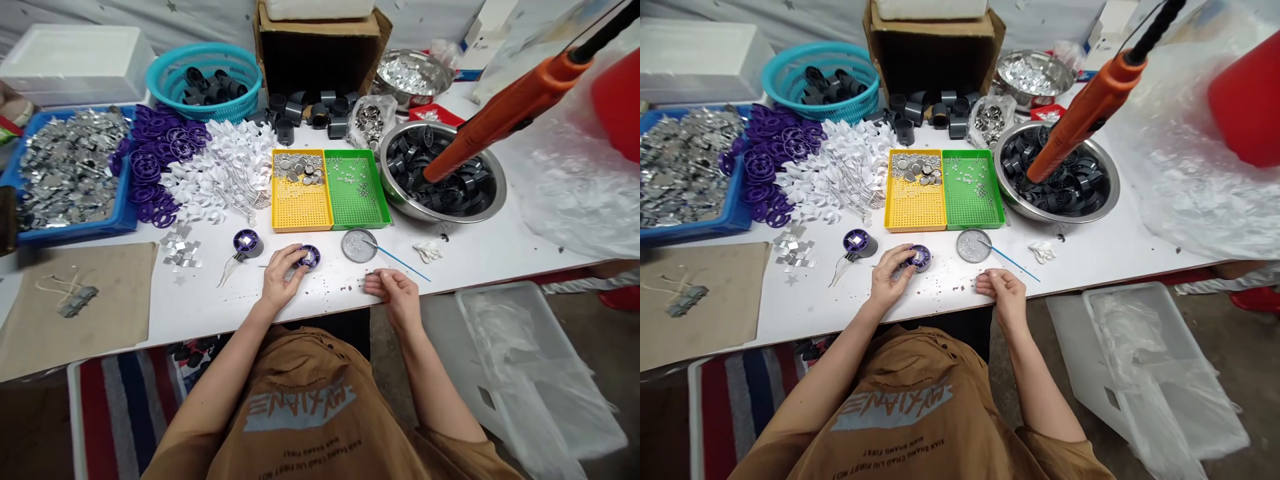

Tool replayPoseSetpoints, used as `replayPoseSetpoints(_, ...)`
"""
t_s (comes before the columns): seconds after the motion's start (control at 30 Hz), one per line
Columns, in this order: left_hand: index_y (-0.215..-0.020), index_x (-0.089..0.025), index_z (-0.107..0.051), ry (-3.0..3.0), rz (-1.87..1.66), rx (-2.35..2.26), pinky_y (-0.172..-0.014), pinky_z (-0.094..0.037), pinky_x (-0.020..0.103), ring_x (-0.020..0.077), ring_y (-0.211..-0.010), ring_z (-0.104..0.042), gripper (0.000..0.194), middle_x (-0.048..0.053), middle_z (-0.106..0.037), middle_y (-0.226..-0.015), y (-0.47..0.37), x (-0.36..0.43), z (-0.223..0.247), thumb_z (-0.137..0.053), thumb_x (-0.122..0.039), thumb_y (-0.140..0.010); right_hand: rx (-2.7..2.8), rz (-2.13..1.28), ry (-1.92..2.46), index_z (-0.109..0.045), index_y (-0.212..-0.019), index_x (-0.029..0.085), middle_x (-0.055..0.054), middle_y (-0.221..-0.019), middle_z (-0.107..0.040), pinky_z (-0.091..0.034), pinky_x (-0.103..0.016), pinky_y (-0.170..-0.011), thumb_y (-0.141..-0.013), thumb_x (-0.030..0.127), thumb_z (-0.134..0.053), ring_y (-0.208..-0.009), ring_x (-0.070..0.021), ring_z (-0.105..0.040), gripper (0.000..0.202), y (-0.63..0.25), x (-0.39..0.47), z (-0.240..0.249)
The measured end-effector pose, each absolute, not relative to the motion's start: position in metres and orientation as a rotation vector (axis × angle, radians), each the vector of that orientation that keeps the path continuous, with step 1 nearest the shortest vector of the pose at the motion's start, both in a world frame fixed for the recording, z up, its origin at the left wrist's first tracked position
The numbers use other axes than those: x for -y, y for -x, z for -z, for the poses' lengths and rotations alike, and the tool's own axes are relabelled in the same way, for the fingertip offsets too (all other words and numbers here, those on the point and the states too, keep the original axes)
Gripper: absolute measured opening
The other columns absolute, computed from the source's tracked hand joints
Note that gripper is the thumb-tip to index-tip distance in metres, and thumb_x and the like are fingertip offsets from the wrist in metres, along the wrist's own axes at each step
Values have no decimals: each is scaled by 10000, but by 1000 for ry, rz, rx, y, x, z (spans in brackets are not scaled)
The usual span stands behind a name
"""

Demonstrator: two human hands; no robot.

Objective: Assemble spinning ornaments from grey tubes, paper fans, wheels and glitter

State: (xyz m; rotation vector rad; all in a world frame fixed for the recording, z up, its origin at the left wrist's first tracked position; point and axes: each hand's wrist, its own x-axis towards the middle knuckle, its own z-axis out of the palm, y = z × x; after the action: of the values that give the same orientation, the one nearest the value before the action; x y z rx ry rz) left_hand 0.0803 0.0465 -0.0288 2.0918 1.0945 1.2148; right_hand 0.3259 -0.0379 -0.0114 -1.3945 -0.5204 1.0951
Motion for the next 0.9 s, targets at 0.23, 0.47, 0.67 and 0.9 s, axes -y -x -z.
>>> replayPoseSetpoints(0.23, -1126, -235, -629, -2121, -1161, -1121, -976, -494, 423, 217, -1133, -582, 253, 84, -621, -1226, -80, -46, 26, -548, -335, -909, 1267, -850, 1358, -645, -1043, 186, -85, -1054, -647, -569, -310, -727, -740, 366, -725, -840, -157, -626, 362, -267, -26, -15)
replayPoseSetpoints(0.47, -1192, -207, -562, -2055, -1193, -1103, -956, -513, 394, 212, -1103, -613, 344, 88, -648, -1187, -80, -48, 26, -609, -335, -876, 1355, -1147, 1465, -603, -1093, 179, -43, -992, -594, -515, -285, -651, -687, 343, -746, -585, -71, -530, 460, -259, -58, 0)
replayPoseSetpoints(0.67, -1221, -202, -531, -2002, -1179, -1101, -936, -524, 373, 208, -1081, -628, 399, 85, -652, -1183, -78, -49, 29, -641, -312, -853, 1255, -1475, 1377, -606, -1019, 182, -30, -965, -602, -471, -225, -484, -629, 349, -777, -514, -52, -527, 457, -266, -66, -7)
replayPoseSetpoints(0.9, -1212, -198, -531, -2027, -1178, -1104, -948, -517, 386, 208, -1085, -626, 392, 84, -654, -1180, -78, -50, 29, -638, -314, -853, 1340, -1689, 1354, -609, -836, 142, 45, -601, -589, -421, -183, -388, -589, 326, -806, -430, -59, -505, 365, -269, -84, -18)
